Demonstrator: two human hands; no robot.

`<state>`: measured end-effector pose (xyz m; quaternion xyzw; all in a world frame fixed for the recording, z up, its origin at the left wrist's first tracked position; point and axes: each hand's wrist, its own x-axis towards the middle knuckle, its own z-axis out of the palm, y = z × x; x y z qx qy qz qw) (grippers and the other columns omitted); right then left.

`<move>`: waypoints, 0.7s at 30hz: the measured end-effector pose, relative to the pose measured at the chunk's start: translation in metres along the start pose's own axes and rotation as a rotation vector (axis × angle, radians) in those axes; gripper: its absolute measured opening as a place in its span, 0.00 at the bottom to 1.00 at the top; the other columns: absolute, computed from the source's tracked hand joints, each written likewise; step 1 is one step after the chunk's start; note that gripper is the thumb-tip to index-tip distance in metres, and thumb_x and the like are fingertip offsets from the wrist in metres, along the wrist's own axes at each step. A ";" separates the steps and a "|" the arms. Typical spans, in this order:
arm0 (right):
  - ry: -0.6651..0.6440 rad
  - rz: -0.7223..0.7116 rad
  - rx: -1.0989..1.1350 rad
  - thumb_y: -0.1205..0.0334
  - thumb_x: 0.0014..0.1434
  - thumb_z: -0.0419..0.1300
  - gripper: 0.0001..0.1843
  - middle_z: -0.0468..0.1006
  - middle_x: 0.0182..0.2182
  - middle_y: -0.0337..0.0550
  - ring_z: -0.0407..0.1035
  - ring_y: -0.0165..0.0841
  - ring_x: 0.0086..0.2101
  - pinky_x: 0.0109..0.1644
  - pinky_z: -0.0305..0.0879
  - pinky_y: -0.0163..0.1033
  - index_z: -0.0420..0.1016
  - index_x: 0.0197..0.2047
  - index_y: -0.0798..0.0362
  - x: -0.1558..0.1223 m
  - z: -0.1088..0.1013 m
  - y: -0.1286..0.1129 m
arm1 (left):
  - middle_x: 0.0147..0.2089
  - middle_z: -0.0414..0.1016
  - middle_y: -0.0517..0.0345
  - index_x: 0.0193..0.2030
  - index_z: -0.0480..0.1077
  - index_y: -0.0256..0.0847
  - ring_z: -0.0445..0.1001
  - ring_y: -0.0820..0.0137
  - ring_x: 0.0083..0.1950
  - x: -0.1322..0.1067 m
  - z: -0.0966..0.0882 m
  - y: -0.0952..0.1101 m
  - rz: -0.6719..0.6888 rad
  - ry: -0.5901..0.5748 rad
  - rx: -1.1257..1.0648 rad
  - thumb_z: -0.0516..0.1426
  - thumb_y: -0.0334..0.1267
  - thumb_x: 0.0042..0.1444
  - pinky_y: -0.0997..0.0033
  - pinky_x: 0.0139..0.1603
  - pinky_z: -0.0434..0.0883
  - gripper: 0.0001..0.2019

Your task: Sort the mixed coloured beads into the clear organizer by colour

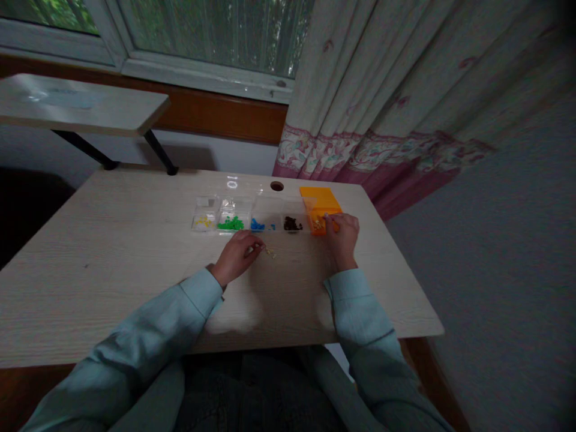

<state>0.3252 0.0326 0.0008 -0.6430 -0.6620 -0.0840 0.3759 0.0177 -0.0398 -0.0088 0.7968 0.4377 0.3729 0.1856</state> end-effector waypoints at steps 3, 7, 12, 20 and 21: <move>0.052 -0.048 0.117 0.51 0.65 0.52 0.19 0.79 0.34 0.46 0.67 0.37 0.39 0.49 0.59 0.46 0.79 0.34 0.53 -0.002 -0.001 -0.011 | 0.38 0.70 0.54 0.44 0.73 0.40 0.68 0.64 0.44 -0.001 0.001 0.000 0.032 -0.068 0.073 0.57 0.39 0.61 0.61 0.49 0.66 0.08; 0.038 -0.105 0.198 0.53 0.64 0.53 0.17 0.78 0.32 0.44 0.68 0.36 0.37 0.47 0.61 0.44 0.78 0.33 0.52 -0.010 0.003 -0.032 | 0.43 0.70 0.51 0.47 0.73 0.42 0.67 0.61 0.48 -0.001 0.004 0.002 0.062 -0.133 0.158 0.58 0.40 0.60 0.59 0.51 0.66 0.10; -0.006 -0.186 0.251 0.56 0.63 0.55 0.14 0.78 0.32 0.44 0.68 0.36 0.38 0.46 0.63 0.43 0.80 0.35 0.51 -0.019 0.007 -0.050 | 0.44 0.70 0.50 0.45 0.74 0.42 0.67 0.61 0.48 0.001 0.006 0.005 0.067 -0.146 0.227 0.57 0.41 0.60 0.61 0.50 0.66 0.10; -0.029 -0.266 0.295 0.58 0.63 0.57 0.12 0.78 0.31 0.44 0.69 0.36 0.37 0.45 0.64 0.45 0.78 0.33 0.51 -0.025 0.007 -0.066 | 0.40 0.70 0.51 0.38 0.74 0.41 0.67 0.62 0.45 0.002 0.007 0.007 0.069 -0.167 0.288 0.57 0.39 0.61 0.62 0.46 0.65 0.06; -0.036 -0.284 0.312 0.58 0.63 0.57 0.11 0.78 0.31 0.44 0.69 0.36 0.37 0.45 0.65 0.44 0.78 0.33 0.51 -0.027 0.007 -0.068 | 0.40 0.70 0.51 0.38 0.73 0.40 0.67 0.62 0.45 0.002 0.006 0.008 0.065 -0.164 0.285 0.57 0.39 0.60 0.62 0.46 0.65 0.06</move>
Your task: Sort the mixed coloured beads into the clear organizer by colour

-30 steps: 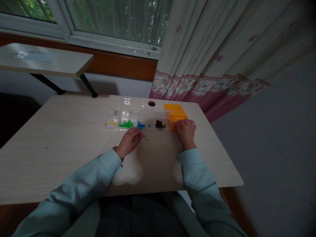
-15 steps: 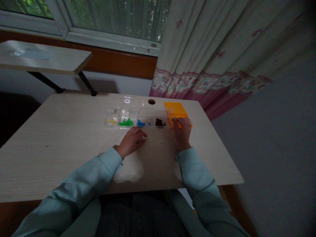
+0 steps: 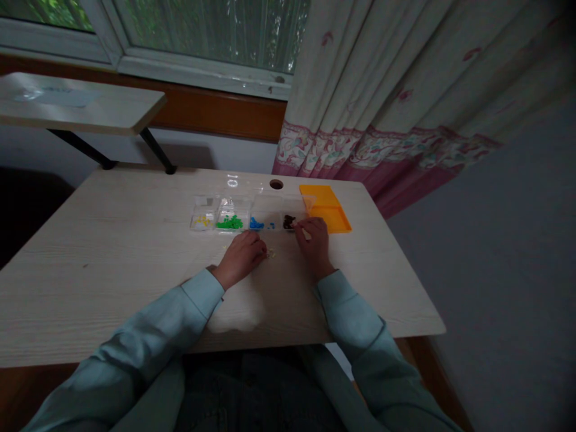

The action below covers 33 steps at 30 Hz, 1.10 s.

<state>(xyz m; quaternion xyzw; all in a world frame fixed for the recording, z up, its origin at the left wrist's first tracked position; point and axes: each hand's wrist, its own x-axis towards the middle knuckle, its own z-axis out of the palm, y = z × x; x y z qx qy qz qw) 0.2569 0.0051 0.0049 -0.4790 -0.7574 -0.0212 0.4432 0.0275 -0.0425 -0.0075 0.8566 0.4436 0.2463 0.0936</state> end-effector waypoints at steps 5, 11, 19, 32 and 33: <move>-0.102 -0.093 0.090 0.60 0.63 0.57 0.09 0.78 0.31 0.42 0.69 0.34 0.37 0.46 0.65 0.44 0.79 0.35 0.50 -0.006 0.007 -0.016 | 0.38 0.70 0.52 0.38 0.71 0.39 0.67 0.63 0.44 0.001 -0.002 0.001 -0.088 0.115 -0.133 0.55 0.39 0.62 0.62 0.48 0.65 0.07; -0.153 -0.268 0.140 0.61 0.62 0.59 0.12 0.79 0.33 0.41 0.68 0.35 0.39 0.48 0.64 0.44 0.78 0.48 0.47 -0.015 0.016 -0.039 | 0.32 0.67 0.56 0.32 0.69 0.39 0.66 0.69 0.36 0.005 0.002 -0.006 -0.268 0.283 -0.540 0.51 0.40 0.63 0.69 0.39 0.64 0.11; -0.131 -0.257 0.117 0.60 0.62 0.60 0.11 0.79 0.32 0.41 0.68 0.34 0.39 0.47 0.62 0.44 0.79 0.48 0.44 -0.021 0.025 -0.051 | 0.30 0.67 0.58 0.30 0.68 0.39 0.65 0.69 0.34 0.005 0.001 -0.002 -0.392 0.314 -0.828 0.53 0.50 0.61 0.69 0.38 0.64 0.16; -0.178 -0.222 0.141 0.58 0.64 0.57 0.10 0.79 0.31 0.41 0.69 0.34 0.37 0.47 0.62 0.44 0.80 0.43 0.45 -0.021 0.022 -0.052 | 0.32 0.68 0.57 0.30 0.67 0.39 0.67 0.69 0.36 0.003 0.004 -0.005 -0.305 0.269 -0.692 0.49 0.48 0.64 0.69 0.39 0.67 0.17; -0.184 -0.215 0.137 0.58 0.64 0.57 0.10 0.79 0.31 0.41 0.69 0.34 0.38 0.47 0.62 0.44 0.80 0.43 0.45 -0.021 0.021 -0.052 | 0.31 0.68 0.57 0.30 0.67 0.39 0.67 0.69 0.36 0.003 0.004 -0.005 -0.301 0.264 -0.683 0.49 0.47 0.64 0.69 0.39 0.67 0.17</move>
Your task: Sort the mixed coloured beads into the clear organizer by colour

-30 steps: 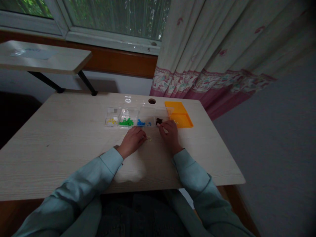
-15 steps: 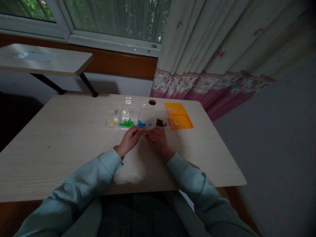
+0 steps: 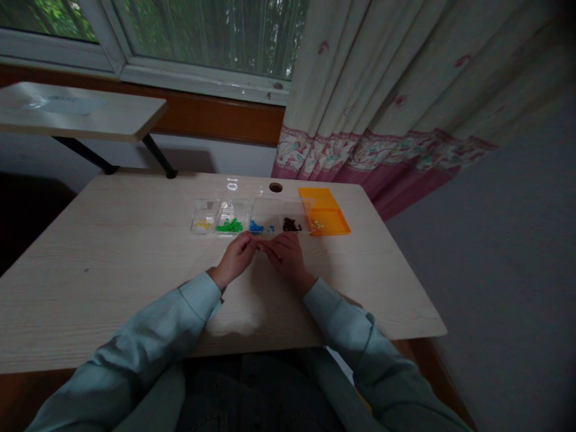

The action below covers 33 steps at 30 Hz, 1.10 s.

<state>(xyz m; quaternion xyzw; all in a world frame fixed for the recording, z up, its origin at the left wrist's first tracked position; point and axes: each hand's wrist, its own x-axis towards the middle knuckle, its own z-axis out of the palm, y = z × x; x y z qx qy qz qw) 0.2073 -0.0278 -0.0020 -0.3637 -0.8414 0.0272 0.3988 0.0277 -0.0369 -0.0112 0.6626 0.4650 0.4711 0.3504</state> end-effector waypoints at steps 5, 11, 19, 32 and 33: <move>-0.014 0.003 -0.034 0.58 0.64 0.56 0.11 0.79 0.30 0.41 0.69 0.35 0.37 0.46 0.64 0.45 0.81 0.42 0.44 0.000 -0.003 -0.003 | 0.31 0.68 0.57 0.28 0.67 0.39 0.68 0.70 0.36 0.000 0.000 0.003 0.050 -0.017 0.045 0.48 0.44 0.65 0.69 0.41 0.67 0.17; 0.024 0.066 -0.137 0.57 0.65 0.56 0.11 0.80 0.31 0.40 0.70 0.34 0.37 0.47 0.64 0.44 0.81 0.39 0.45 0.005 -0.013 0.011 | 0.31 0.69 0.56 0.31 0.69 0.39 0.69 0.69 0.37 -0.002 -0.001 0.007 0.031 -0.005 0.062 0.45 0.45 0.67 0.69 0.42 0.67 0.19; 0.171 0.418 -0.373 0.55 0.65 0.52 0.16 0.80 0.33 0.47 0.67 0.38 0.37 0.45 0.58 0.46 0.80 0.37 0.52 -0.004 -0.058 0.100 | 0.31 0.69 0.56 0.32 0.71 0.39 0.69 0.69 0.37 -0.003 -0.011 0.006 0.056 0.003 0.122 0.46 0.47 0.67 0.68 0.42 0.67 0.20; 0.142 0.501 -0.445 0.55 0.65 0.50 0.19 0.78 0.37 0.51 0.63 0.41 0.42 0.46 0.57 0.48 0.80 0.36 0.54 -0.015 -0.054 0.119 | 0.33 0.72 0.54 0.34 0.73 0.39 0.70 0.68 0.39 0.000 -0.009 0.001 0.131 -0.017 0.212 0.48 0.39 0.66 0.67 0.42 0.68 0.15; 0.164 0.496 -0.434 0.54 0.66 0.50 0.19 0.78 0.37 0.51 0.64 0.41 0.42 0.46 0.57 0.48 0.80 0.37 0.53 -0.015 -0.055 0.119 | 0.35 0.72 0.54 0.37 0.73 0.39 0.70 0.68 0.39 0.000 -0.009 -0.001 0.144 -0.028 0.230 0.49 0.38 0.66 0.67 0.43 0.68 0.13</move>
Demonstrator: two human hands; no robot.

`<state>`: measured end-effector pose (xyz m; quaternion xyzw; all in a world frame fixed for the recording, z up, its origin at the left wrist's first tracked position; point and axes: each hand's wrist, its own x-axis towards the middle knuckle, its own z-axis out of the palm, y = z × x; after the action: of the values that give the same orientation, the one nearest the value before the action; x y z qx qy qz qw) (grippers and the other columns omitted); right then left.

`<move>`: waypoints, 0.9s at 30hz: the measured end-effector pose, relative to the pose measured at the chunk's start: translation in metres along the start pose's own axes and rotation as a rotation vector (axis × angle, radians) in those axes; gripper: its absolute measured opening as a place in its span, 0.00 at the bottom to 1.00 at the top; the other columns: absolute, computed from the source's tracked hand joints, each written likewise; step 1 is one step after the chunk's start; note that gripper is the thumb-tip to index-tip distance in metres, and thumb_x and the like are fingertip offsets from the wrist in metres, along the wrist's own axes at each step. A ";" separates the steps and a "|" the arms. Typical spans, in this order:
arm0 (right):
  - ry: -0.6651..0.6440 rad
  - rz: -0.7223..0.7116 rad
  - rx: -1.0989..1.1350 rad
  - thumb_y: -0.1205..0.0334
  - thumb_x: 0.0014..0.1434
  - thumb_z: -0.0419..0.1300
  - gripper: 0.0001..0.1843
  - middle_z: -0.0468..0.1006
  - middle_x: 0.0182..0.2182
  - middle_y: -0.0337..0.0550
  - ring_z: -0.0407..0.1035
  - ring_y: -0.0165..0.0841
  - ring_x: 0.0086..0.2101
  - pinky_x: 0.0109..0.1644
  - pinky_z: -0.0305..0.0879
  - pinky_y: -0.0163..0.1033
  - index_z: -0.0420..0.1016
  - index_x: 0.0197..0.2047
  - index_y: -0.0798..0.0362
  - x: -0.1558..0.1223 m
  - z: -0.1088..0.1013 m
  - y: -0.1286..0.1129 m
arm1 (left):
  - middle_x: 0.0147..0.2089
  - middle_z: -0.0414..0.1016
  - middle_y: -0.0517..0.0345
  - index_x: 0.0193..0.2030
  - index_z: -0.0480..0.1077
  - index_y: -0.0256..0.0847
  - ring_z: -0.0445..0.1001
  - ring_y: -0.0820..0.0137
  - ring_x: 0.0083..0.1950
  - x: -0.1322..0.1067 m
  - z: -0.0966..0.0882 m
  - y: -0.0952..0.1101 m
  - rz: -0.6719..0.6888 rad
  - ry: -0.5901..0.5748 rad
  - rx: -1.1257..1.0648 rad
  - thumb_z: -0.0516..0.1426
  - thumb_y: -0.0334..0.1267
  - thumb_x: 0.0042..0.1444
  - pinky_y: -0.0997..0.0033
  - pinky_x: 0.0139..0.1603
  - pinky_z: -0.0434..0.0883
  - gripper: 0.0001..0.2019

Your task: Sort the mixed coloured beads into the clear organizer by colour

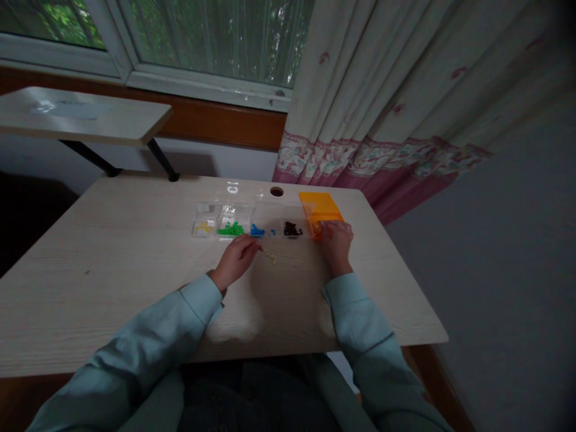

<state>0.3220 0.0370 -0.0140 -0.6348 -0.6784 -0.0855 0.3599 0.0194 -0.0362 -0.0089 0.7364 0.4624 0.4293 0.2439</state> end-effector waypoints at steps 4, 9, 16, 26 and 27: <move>0.070 -0.042 0.085 0.54 0.66 0.50 0.19 0.79 0.35 0.50 0.67 0.38 0.39 0.47 0.59 0.48 0.80 0.38 0.53 0.001 -0.003 -0.005 | 0.39 0.73 0.52 0.48 0.73 0.40 0.70 0.65 0.43 -0.001 0.002 -0.002 0.061 -0.088 0.151 0.53 0.34 0.62 0.61 0.48 0.68 0.11; 0.075 -0.124 0.173 0.55 0.65 0.53 0.16 0.78 0.33 0.45 0.68 0.37 0.38 0.46 0.62 0.46 0.80 0.37 0.52 -0.005 -0.005 -0.034 | 0.45 0.71 0.49 0.50 0.72 0.41 0.69 0.61 0.49 -0.003 0.007 -0.003 0.102 -0.174 0.287 0.56 0.35 0.61 0.57 0.53 0.67 0.12; 0.015 -0.269 0.265 0.59 0.63 0.55 0.12 0.79 0.34 0.44 0.69 0.36 0.39 0.47 0.64 0.45 0.81 0.38 0.50 -0.020 -0.007 -0.070 | 0.44 0.70 0.48 0.47 0.72 0.39 0.68 0.61 0.48 -0.002 0.009 -0.003 0.082 -0.164 0.314 0.54 0.37 0.62 0.60 0.52 0.68 0.09; -0.062 -0.265 0.329 0.61 0.63 0.56 0.11 0.79 0.34 0.45 0.69 0.36 0.39 0.47 0.64 0.45 0.81 0.38 0.50 -0.023 -0.010 -0.080 | 0.41 0.69 0.50 0.40 0.72 0.40 0.70 0.64 0.43 0.004 0.009 0.005 0.055 -0.175 0.401 0.54 0.34 0.62 0.65 0.45 0.68 0.06; -0.063 -0.266 0.328 0.61 0.63 0.56 0.11 0.79 0.34 0.45 0.69 0.36 0.39 0.47 0.64 0.45 0.81 0.38 0.50 -0.023 -0.010 -0.080 | 0.40 0.69 0.51 0.40 0.72 0.40 0.70 0.64 0.43 0.004 0.010 0.005 0.054 -0.177 0.414 0.53 0.34 0.62 0.65 0.44 0.69 0.06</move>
<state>0.2507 -0.0013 0.0067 -0.4749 -0.7720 -0.0012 0.4225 0.0310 -0.0347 -0.0085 0.8179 0.4975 0.2651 0.1155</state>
